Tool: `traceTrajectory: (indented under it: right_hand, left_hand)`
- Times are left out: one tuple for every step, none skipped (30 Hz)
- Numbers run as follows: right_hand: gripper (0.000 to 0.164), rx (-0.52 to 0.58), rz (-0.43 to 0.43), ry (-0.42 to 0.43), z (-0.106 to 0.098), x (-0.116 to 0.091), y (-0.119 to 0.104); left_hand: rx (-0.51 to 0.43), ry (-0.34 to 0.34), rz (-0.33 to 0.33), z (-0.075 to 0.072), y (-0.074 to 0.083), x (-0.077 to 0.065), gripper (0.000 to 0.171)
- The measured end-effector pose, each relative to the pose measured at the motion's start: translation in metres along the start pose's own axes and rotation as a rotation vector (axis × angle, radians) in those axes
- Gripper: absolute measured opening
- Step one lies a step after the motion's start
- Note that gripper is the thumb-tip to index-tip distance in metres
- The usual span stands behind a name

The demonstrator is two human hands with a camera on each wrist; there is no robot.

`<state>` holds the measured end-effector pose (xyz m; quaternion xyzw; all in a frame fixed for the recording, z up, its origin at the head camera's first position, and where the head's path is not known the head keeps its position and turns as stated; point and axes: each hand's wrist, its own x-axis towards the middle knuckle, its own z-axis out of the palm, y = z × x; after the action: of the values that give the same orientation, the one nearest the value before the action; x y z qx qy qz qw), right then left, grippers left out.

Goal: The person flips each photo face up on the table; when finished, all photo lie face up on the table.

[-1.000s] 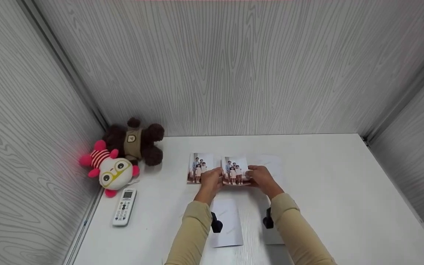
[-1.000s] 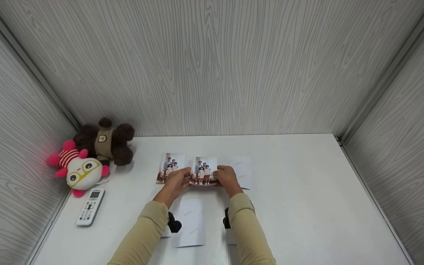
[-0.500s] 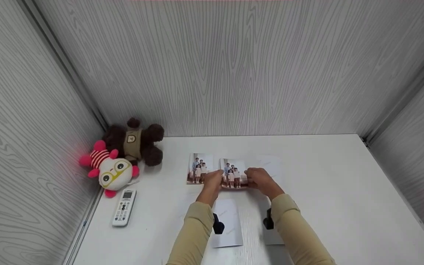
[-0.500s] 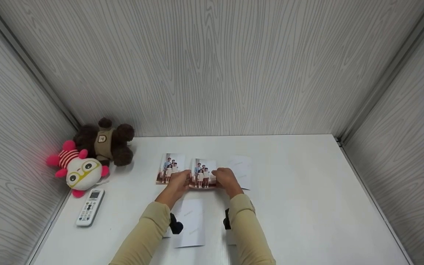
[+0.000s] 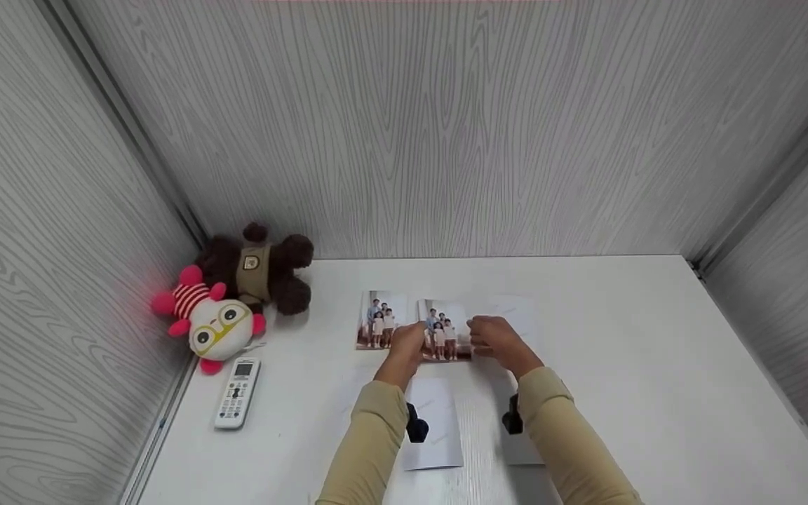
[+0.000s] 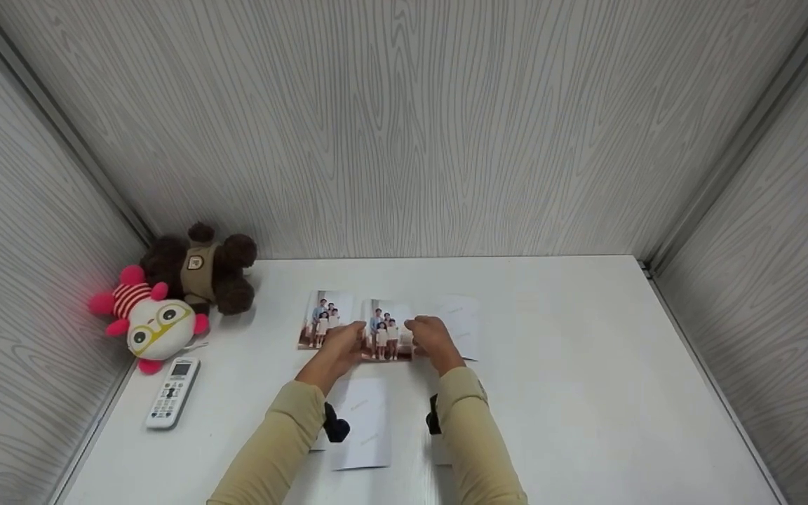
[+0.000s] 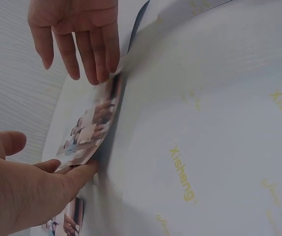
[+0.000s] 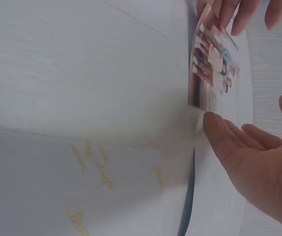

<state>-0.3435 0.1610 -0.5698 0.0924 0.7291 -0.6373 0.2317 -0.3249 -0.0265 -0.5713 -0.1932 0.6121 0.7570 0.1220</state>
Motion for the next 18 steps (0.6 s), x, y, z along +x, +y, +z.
traceTrajectory:
  right_hand:
    - [0.062, -0.002, 0.002, 0.000, -0.001, 0.000, 0.000]
    - [0.062, 0.001, 0.006, 0.001, -0.002, -0.001, 0.000]
    - [0.062, 0.002, 0.011, 0.002, -0.002, -0.001, 0.000]
    - [0.062, 0.004, 0.014, 0.005, -0.002, -0.002, 0.000]
    - [0.061, 0.005, 0.015, 0.004, -0.003, -0.004, -0.001]
    - [0.061, 0.008, 0.016, 0.002, -0.005, -0.005, -0.001]
    - [0.061, 0.010, 0.018, -0.001, -0.006, -0.007, -0.002]
    - [0.062, 0.015, 0.021, -0.001, -0.008, -0.008, -0.003]
    - [0.062, 0.012, 0.021, -0.004, -0.011, -0.009, -0.004]
    - [0.062, 0.012, 0.021, -0.002, -0.013, -0.010, -0.005]
    - [0.063, 0.015, 0.022, -0.001, -0.016, -0.010, -0.006]
    - [0.063, 0.016, 0.019, 0.001, -0.020, -0.011, -0.007]
    - [0.063, 0.015, 0.014, 0.003, -0.023, -0.012, -0.008]
    - [0.063, 0.018, 0.009, 0.006, -0.027, -0.012, -0.009]
    - [0.062, 0.018, 0.002, 0.011, -0.030, -0.012, -0.010]
    - [0.062, 0.023, -0.004, 0.018, -0.033, -0.013, -0.011]
    - [0.061, 0.026, -0.012, 0.023, -0.036, -0.013, -0.012]
    - [0.061, 0.019, -0.021, 0.025, -0.039, -0.013, -0.012]
  left_hand:
    - [0.009, 0.003, 0.000, 0.000, 0.000, 0.000, 0.024]
    - [0.030, 0.009, -0.002, 0.000, 0.001, -0.001, 0.028]
    - [0.075, 0.032, -0.002, 0.001, 0.000, 0.001, 0.034]
    - [0.127, 0.047, 0.002, 0.001, 0.001, 0.000, 0.032]
    - [0.181, 0.065, 0.010, 0.000, 0.001, -0.001, 0.034]
    - [0.245, 0.085, 0.028, 0.000, 0.003, -0.001, 0.034]
    - [0.292, 0.106, 0.042, 0.000, 0.004, -0.002, 0.031]
    - [0.335, 0.131, 0.058, 0.000, 0.006, -0.002, 0.030]
    - [0.373, 0.154, 0.075, -0.001, 0.008, -0.003, 0.030]
    - [0.391, 0.169, 0.091, -0.001, 0.010, -0.003, 0.030]
    - [0.392, 0.181, 0.101, 0.000, 0.012, -0.004, 0.029]
    - [0.389, 0.190, 0.105, 0.000, 0.014, -0.004, 0.029]
    - [0.372, 0.187, 0.100, 0.002, 0.016, -0.005, 0.028]
    - [0.352, 0.176, 0.098, 0.003, 0.017, -0.006, 0.027]
    - [0.313, 0.159, 0.092, 0.006, 0.018, -0.006, 0.028]
    - [0.274, 0.135, 0.082, 0.008, 0.019, -0.007, 0.030]
    - [0.229, 0.106, 0.064, 0.011, 0.019, -0.008, 0.033]
    - [0.189, 0.077, 0.051, 0.014, 0.019, -0.008, 0.034]
